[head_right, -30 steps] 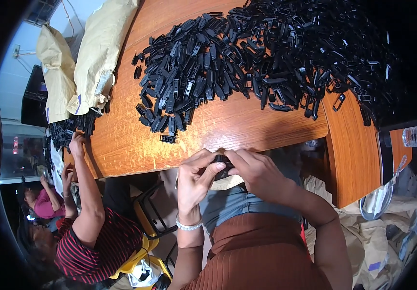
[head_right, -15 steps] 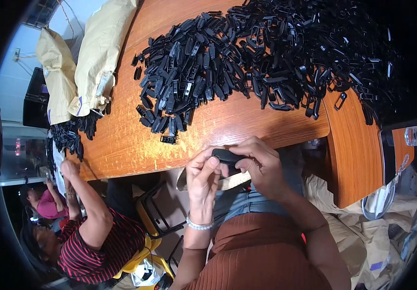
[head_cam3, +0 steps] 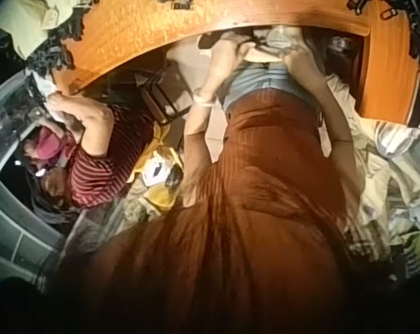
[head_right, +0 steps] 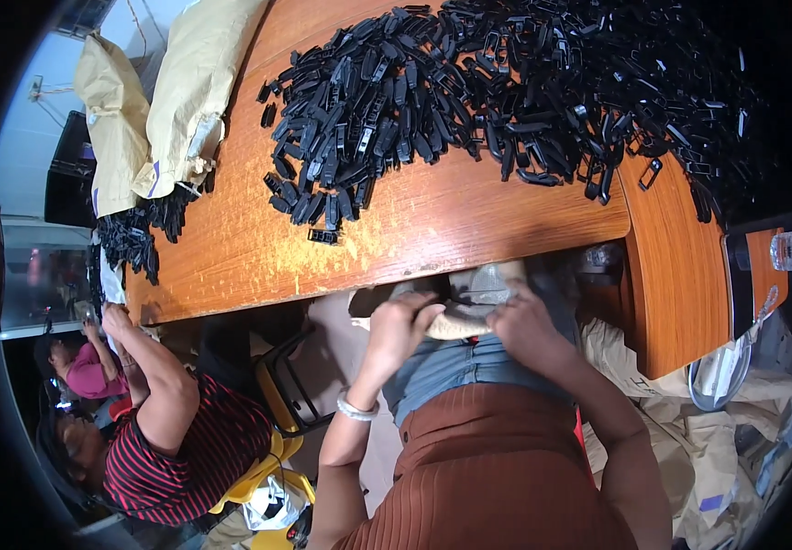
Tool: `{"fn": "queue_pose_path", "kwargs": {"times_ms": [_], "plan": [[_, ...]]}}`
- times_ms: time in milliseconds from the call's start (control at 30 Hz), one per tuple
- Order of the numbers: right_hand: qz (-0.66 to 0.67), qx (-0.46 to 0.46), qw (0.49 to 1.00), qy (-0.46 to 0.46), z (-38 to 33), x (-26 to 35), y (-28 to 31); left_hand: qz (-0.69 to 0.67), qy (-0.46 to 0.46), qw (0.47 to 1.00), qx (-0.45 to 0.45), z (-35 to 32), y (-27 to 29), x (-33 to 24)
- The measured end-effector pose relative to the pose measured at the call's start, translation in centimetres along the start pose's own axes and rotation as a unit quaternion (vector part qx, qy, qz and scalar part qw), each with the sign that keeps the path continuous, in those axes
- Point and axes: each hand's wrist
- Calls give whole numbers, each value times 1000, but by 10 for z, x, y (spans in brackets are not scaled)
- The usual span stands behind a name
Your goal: Sorting and inspecting small black plastic buckles from a large pile into a small bag.
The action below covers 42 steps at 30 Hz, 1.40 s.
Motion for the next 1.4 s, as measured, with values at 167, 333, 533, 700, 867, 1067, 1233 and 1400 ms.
{"fn": "queue_pose_path", "kwargs": {"times_ms": [167,333,533,700,867,1067,1233,1400], "plan": [[95,103,982,129,-29,43,24,143,-41,955,257,-38,10,-4],[141,152,975,82,-30,47,46,120,-21,937,329,-58,13,-5],[406,17,914,-2,-24,8,48,39,40,956,288,-53,12,16],[121,-279,938,-169,12,-29,74,-56,45,959,276,-30,36,-10],[34,-361,900,-244,55,-66,74,-158,-33,967,196,-10,47,-3],[96,-321,930,-149,85,-51,49,57,59,980,-183,37,90,30],[96,-332,934,-91,98,-38,51,106,83,980,-145,51,74,23],[397,-223,860,-231,102,-33,57,101,53,985,-131,51,74,10]]}}
Point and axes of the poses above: each hand's wrist, its own z-axis towards the middle knuckle, its own y-axis out of the back of the hand, x = y × z, and after that the axes turned 7 degrees about y, right-handed
